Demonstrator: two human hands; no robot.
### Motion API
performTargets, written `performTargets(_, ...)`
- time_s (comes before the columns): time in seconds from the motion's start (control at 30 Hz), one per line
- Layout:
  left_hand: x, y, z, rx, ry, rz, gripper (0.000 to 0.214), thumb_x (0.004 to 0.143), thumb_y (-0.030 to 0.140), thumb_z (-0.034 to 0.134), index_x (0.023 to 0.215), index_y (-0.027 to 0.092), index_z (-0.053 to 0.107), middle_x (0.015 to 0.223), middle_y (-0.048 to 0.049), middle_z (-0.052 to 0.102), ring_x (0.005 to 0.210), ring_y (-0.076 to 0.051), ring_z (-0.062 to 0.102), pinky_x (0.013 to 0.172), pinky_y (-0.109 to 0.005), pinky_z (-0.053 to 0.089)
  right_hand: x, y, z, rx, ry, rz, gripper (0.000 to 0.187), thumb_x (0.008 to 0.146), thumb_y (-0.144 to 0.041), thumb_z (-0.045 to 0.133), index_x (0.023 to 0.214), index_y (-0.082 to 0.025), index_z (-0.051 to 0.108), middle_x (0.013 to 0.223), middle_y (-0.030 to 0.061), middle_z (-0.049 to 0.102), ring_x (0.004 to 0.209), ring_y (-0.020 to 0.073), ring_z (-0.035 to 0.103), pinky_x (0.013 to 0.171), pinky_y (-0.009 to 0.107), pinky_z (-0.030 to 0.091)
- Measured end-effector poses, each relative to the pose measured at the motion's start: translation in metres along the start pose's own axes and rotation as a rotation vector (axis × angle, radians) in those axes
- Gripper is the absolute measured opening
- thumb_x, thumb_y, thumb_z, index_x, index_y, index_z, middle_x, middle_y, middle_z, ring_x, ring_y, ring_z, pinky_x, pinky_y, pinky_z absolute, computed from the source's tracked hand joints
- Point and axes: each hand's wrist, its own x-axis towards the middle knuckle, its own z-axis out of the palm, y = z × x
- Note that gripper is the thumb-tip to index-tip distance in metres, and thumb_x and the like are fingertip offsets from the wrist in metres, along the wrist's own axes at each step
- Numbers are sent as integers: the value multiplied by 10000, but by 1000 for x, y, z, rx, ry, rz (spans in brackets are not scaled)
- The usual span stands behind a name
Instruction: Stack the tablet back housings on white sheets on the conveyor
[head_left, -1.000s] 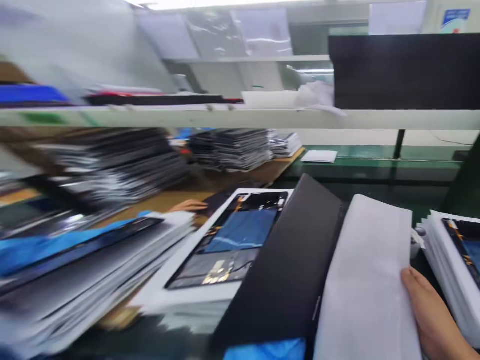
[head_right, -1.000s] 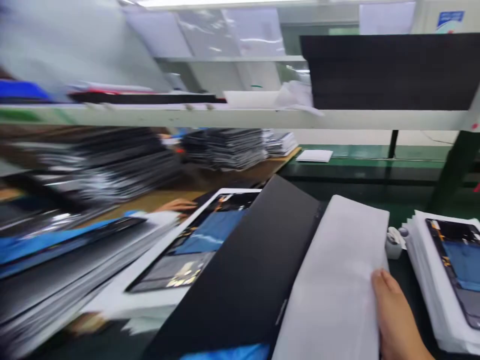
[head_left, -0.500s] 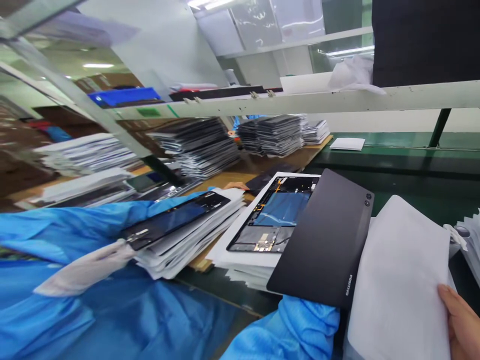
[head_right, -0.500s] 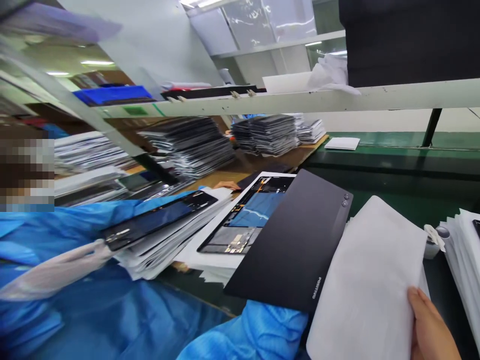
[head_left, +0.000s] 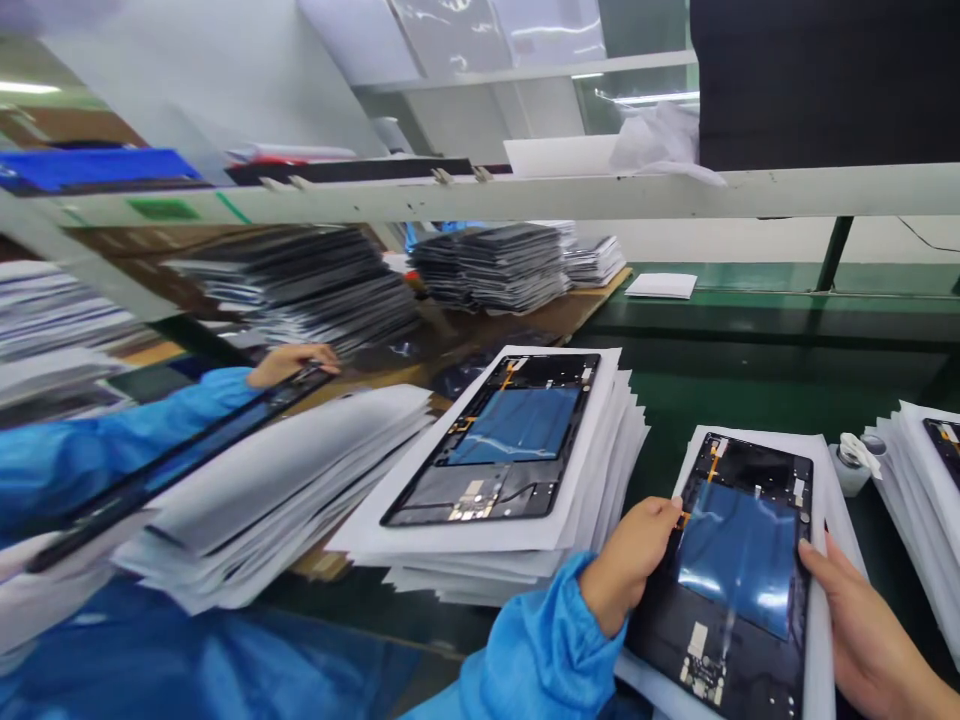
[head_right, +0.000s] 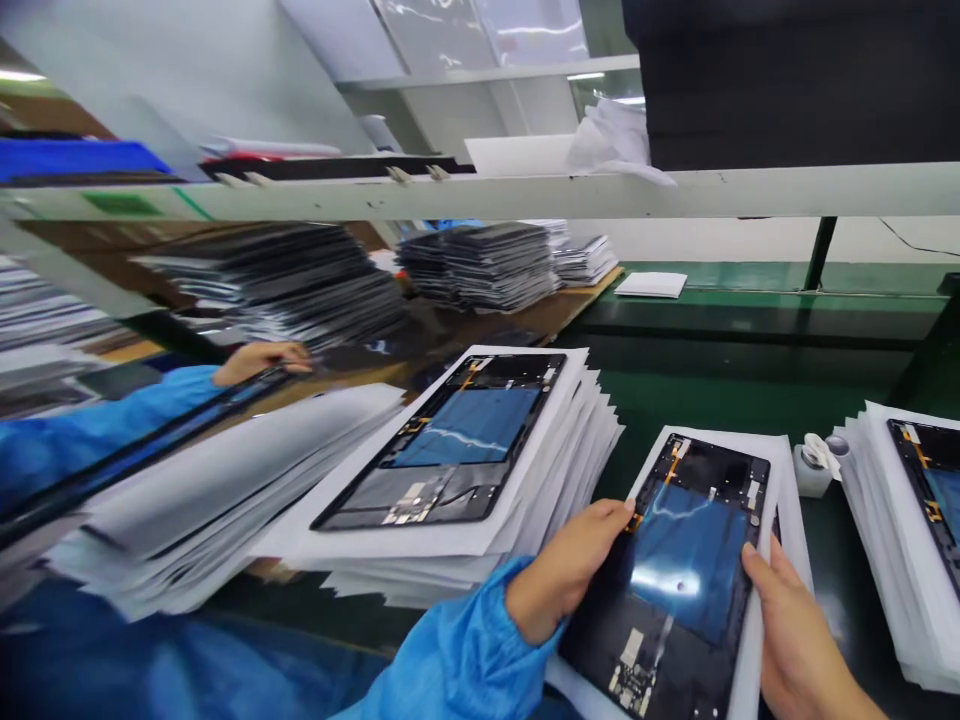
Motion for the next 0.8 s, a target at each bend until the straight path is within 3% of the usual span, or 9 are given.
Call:
performTargets(0.07,-9,-8,-7,-64,-115,-41,424,620,530,582,691,112,588,672,-55,613,727,-205,566,696,-303,415,4,0,-3,-34,10,-9,831,681,-218,686,1348,-318,201,937,33,653,800,213,625,770,357,493)
performTargets(0.17,-28,-17,-17,-149,-354,-143,453,623,525,593,766,96,617,716,-78,636,795,-230,581,763,-323,417,6,-2,-7,-31,-51,-4,730,710,-225,661,1322,-329,277,899,29,660,811,216,623,773,368,491)
performTargets(0.23,-43,-15,-20,-91,-373,-135,431,653,517,560,763,104,615,727,-70,637,792,-227,577,756,-317,419,6,-5,-9,-48,-46,27,722,703,-229,662,1315,-333,293,905,30,659,822,226,620,772,382,491)
performTargets(0.33,-64,2,-29,174,-152,-24,356,721,466,462,706,136,595,746,-46,627,781,-219,558,714,-299,415,3,-11,-3,-172,89,26,805,654,-280,705,1327,-332,266,982,34,642,860,226,610,767,357,498)
performTargets(0.4,-75,21,-41,315,-1,47,354,745,451,412,680,150,586,744,-40,623,784,-226,555,708,-297,408,0,-14,12,-290,94,-31,798,627,-314,722,1311,-325,310,1036,30,624,900,214,597,775,319,496)
performTargets(0.53,-88,54,-83,308,224,194,379,766,453,367,818,160,602,836,-36,641,848,-231,565,770,-299,405,-5,-7,70,-448,-233,-203,628,690,-346,657,1264,-309,404,1150,3,565,1006,199,545,847,303,455)
performTargets(0.63,-88,64,-124,317,387,214,409,767,460,349,891,157,593,862,-36,644,857,-225,573,794,-309,408,5,14,125,-588,-458,-352,550,771,-383,539,1286,-265,385,1226,11,505,1111,207,462,932,352,377)
performTargets(0.7,-80,65,-150,399,524,196,407,763,455,346,896,155,587,857,-39,644,854,-224,576,777,-309,417,21,31,159,-761,-470,-527,516,814,-396,439,1303,-249,362,1247,10,484,1154,199,414,969,358,321)
performTargets(0.8,-58,60,-183,620,667,153,366,783,381,311,825,149,591,821,-54,643,821,-211,588,728,-287,431,46,53,198,-841,-448,-586,485,808,-371,429,1273,-235,412,1270,20,461,1187,202,370,990,359,276)
